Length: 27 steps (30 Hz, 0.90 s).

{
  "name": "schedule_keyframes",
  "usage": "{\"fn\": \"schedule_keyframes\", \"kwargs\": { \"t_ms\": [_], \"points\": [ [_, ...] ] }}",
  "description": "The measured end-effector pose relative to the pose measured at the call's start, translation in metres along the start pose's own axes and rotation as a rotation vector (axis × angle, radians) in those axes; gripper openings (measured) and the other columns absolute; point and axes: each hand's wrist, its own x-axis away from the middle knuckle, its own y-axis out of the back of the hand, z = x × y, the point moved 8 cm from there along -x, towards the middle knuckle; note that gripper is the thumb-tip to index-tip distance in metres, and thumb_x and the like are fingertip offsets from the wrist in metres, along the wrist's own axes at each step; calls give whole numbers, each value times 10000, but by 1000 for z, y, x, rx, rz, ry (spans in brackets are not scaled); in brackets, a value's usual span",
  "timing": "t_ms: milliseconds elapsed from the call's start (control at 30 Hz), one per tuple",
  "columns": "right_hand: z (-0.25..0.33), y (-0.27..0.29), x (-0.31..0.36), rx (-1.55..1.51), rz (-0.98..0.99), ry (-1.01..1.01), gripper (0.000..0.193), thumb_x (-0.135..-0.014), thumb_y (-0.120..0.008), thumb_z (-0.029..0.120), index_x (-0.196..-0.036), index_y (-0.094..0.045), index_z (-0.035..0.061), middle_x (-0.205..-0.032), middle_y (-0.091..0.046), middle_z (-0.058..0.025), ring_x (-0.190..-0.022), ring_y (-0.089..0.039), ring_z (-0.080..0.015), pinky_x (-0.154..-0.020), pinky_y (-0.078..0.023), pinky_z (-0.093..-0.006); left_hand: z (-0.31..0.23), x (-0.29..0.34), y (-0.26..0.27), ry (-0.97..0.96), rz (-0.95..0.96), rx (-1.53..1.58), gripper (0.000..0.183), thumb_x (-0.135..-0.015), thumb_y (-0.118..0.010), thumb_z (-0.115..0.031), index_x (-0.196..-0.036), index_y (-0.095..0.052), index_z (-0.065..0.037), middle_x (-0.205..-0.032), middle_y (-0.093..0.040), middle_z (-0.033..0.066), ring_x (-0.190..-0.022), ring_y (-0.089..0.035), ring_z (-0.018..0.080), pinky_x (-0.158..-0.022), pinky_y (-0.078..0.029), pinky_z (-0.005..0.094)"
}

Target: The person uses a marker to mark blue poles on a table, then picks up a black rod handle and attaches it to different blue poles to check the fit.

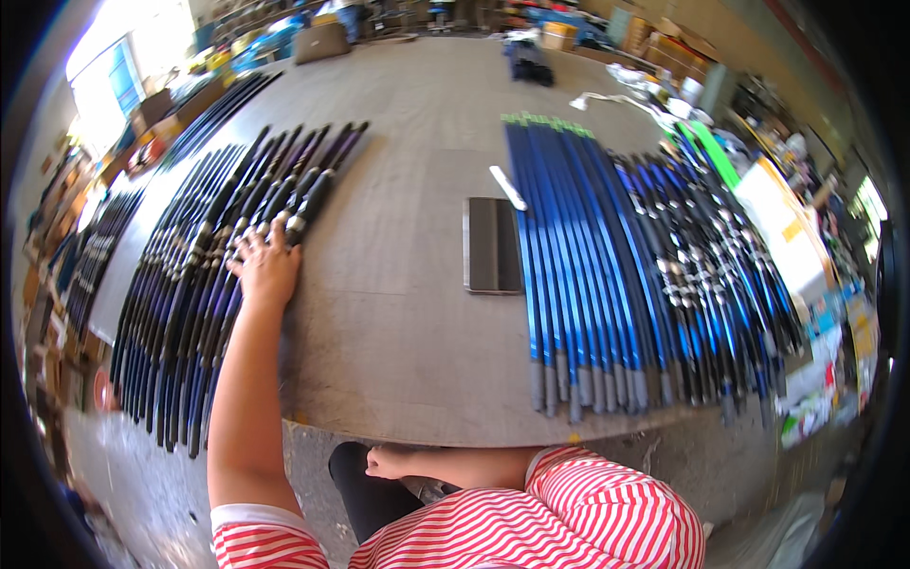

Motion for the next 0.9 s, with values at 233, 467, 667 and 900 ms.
{"fn": "schedule_keyframes", "kwargs": {
  "t_ms": [233, 467, 667, 900],
  "points": [
    [-6, 56, 72, -30, -282, 8, 257, -792, -595, 283, -792, -629, 29, -734, -636, -139, -692, -615, -285, -643, -463, -398, -12, 9, 19, -111, -175, -249, 642, -839, -497, -485, -1354, -328, -141, -1319, -435, 137, -1307, -275, 305, -1045, -68, 594],
    [114, 136, 234, -179, -425, 309, 255, -808, -605, 272, -825, -618, 18, -753, -628, -126, -694, -609, -252, -618, -464, -350, -32, 16, 10, -221, -193, -334, 530, -852, -525, -353, -1292, -414, -78, -1369, -370, 112, -1342, -181, 274, -1069, -37, 563],
    [159, 228, 333, 42, -804, 541, 219, -788, -663, 210, -686, -621, 22, -633, -602, -89, -537, -580, -211, -495, -439, -299, -27, 53, 22, -221, -137, -359, 477, -880, -435, -239, -1343, -362, -150, -1411, -291, 159, -1347, -160, 302, -1069, -35, 551],
    [131, 238, 316, 163, -717, 453, 395, -810, -606, 351, -585, -550, 30, -559, -524, -124, -506, -528, -286, -474, -392, -369, -22, 68, 24, -259, -154, -367, 463, -860, -398, -166, -1322, -399, -189, -1366, -351, 177, -1322, -211, 340, -1061, -56, 561]
  ]
}}
